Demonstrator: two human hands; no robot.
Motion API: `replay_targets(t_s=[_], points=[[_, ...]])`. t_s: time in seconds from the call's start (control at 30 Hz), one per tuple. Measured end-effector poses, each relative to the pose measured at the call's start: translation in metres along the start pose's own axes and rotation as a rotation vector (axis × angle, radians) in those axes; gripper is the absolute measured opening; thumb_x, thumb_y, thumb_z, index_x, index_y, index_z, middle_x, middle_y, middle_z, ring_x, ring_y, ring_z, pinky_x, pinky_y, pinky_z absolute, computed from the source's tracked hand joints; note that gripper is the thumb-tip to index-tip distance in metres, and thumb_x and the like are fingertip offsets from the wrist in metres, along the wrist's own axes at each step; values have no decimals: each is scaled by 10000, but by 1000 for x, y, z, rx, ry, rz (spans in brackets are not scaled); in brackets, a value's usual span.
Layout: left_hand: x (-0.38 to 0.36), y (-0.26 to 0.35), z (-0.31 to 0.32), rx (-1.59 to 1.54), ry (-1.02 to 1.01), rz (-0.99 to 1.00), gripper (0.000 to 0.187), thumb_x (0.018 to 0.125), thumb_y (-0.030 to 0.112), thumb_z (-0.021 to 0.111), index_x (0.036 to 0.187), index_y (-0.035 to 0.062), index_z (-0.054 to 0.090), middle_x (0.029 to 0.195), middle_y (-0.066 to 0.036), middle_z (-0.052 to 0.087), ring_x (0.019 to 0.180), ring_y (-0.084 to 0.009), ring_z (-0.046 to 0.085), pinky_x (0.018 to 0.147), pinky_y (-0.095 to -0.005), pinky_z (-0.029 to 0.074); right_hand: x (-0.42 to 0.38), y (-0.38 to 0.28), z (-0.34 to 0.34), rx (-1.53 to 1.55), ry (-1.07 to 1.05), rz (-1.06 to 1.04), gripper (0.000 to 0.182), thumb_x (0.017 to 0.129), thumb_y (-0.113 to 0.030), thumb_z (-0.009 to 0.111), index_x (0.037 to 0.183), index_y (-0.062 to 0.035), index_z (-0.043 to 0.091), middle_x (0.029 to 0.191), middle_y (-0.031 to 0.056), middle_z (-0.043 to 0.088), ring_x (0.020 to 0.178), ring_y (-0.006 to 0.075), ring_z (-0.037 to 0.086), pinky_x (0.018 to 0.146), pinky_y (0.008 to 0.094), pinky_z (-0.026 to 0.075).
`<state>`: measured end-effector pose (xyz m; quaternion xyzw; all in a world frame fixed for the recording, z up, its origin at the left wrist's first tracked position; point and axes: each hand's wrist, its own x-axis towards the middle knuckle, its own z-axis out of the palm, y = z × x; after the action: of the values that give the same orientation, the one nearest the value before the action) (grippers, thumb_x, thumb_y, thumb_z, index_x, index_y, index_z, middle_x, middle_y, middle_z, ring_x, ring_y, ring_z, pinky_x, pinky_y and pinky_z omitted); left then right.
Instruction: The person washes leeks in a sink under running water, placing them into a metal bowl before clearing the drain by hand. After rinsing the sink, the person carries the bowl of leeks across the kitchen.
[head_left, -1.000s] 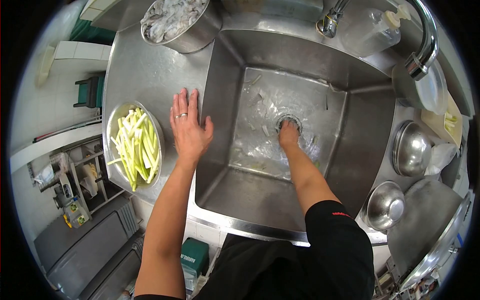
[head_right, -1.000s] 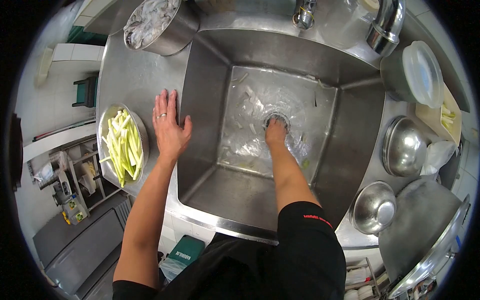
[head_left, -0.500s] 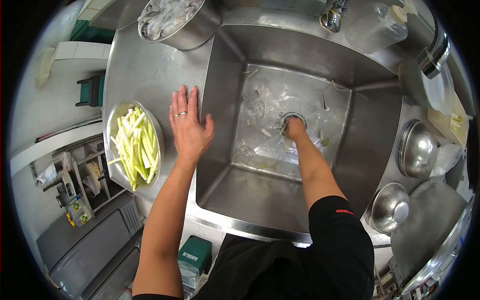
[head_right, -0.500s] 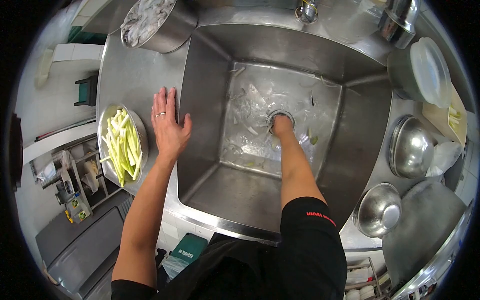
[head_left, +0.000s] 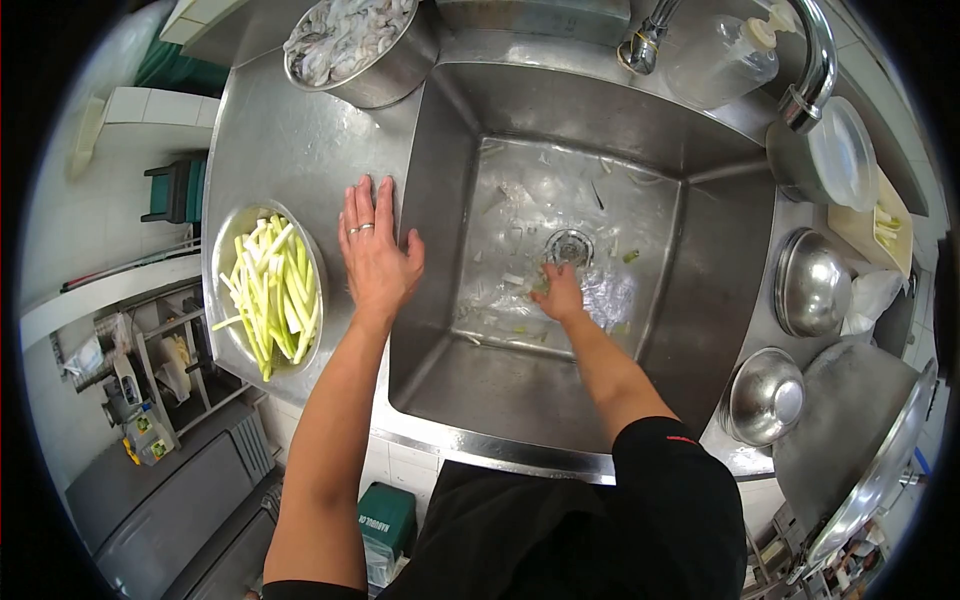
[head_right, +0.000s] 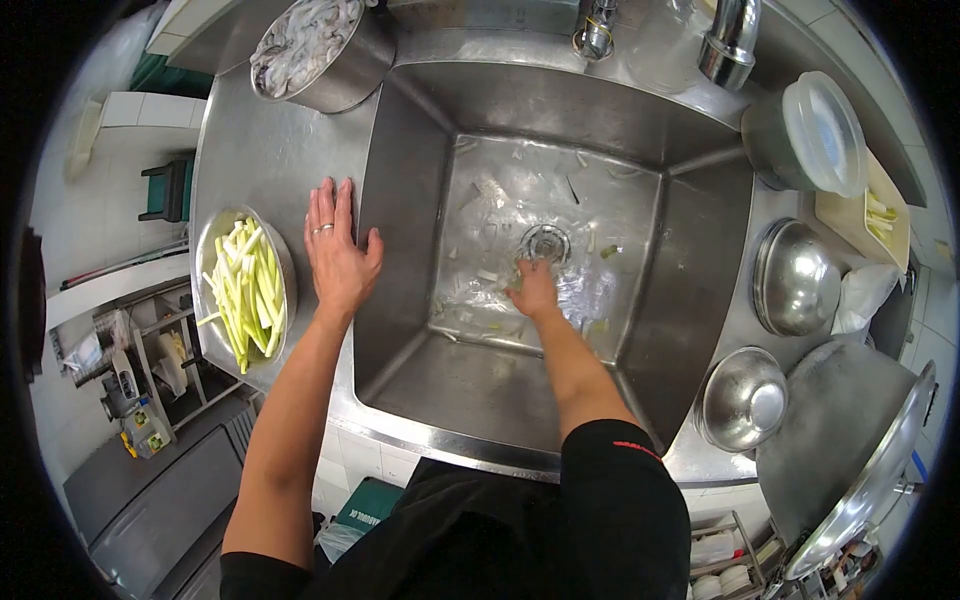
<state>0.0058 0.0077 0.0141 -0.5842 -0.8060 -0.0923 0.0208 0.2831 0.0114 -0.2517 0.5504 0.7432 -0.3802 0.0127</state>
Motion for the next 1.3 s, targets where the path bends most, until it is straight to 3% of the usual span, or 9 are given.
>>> replay_targets(t_s=[0.2, 0.47, 0.8, 0.93, 0.97, 1.07, 1.1, 1.2, 1.3], points=[[-2, -1, 1, -18, -4, 4, 774, 796, 175, 669, 1509, 96, 381, 1563, -195, 330, 1463, -406, 269, 1185, -533, 237, 12, 16, 63, 371, -152, 94, 413, 873, -188, 733, 1229, -23, 603, 968, 186, 675, 869, 315, 693, 746, 409, 582], [-6, 1, -3, -7, 21, 9, 773, 797, 163, 656, 1515, 101, 375, 1574, -183, 320, 1470, -381, 270, 1187, -520, 239, -47, -29, -101, 1237, -182, 336, 249, 919, -175, 735, 1094, -30, 633, 971, 71, 659, 793, 155, 658, 641, 295, 608], [-10, 0, -6, 5, 51, 44, 803, 794, 150, 653, 1533, 106, 340, 1587, -184, 302, 1475, -376, 254, 1198, -503, 221, -141, -42, -512, 1221, 1026, -324, 237, 946, -213, 691, 1085, -53, 585, 887, 41, 633, 684, 164, 635, 549, 300, 533], [-11, 1, -9, -10, 40, 36, 798, 793, 151, 655, 1527, 103, 347, 1577, -187, 314, 1467, -380, 266, 1194, -507, 227, -63, 65, -599, 1412, 1412, -46, 285, 903, -88, 697, 1136, 12, 567, 976, 133, 638, 859, 261, 680, 581, 349, 606], [-12, 2, -10, -11, 40, 41, 797, 793, 152, 656, 1527, 103, 348, 1575, -187, 317, 1465, -380, 268, 1193, -509, 228, -41, 103, -604, 1042, 1279, 325, 411, 898, -144, 695, 1222, 59, 547, 1047, 190, 638, 994, 290, 671, 669, 369, 611], [-9, 1, -7, -12, 36, 44, 793, 795, 161, 653, 1526, 104, 351, 1575, -185, 319, 1464, -380, 270, 1192, -515, 224, -57, 68, -594, -63, 1448, 483, 659, 878, -207, 657, 1404, 118, 425, 1160, 249, 626, 1122, 344, 600, 949, 428, 542], [-9, 2, -8, -13, 32, 42, 796, 796, 164, 650, 1529, 105, 347, 1577, -185, 317, 1465, -382, 270, 1192, -515, 221, -65, 56, -580, -204, 1598, 360, 521, 875, -287, 650, 1230, 86, 568, 1116, 235, 659, 1035, 350, 631, 950, 399, 509], [-8, 1, -7, -8, 35, 40, 792, 797, 171, 648, 1529, 107, 352, 1579, -189, 315, 1466, -385, 269, 1192, -516, 220, -89, -22, -484, 365, 1403, 74, 281, 907, -279, 633, 956, -4, 667, 877, 151, 705, 812, 291, 678, 765, 415, 523], [-6, 0, -2, -3, 33, 40, 791, 792, 175, 654, 1523, 103, 361, 1578, -189, 317, 1465, -387, 272, 1187, -521, 232, -52, -23, -327, 311, 847, 110, 214, 889, -195, 659, 1053, -59, 673, 873, 71, 683, 785, 165, 641, 757, 347, 531]])
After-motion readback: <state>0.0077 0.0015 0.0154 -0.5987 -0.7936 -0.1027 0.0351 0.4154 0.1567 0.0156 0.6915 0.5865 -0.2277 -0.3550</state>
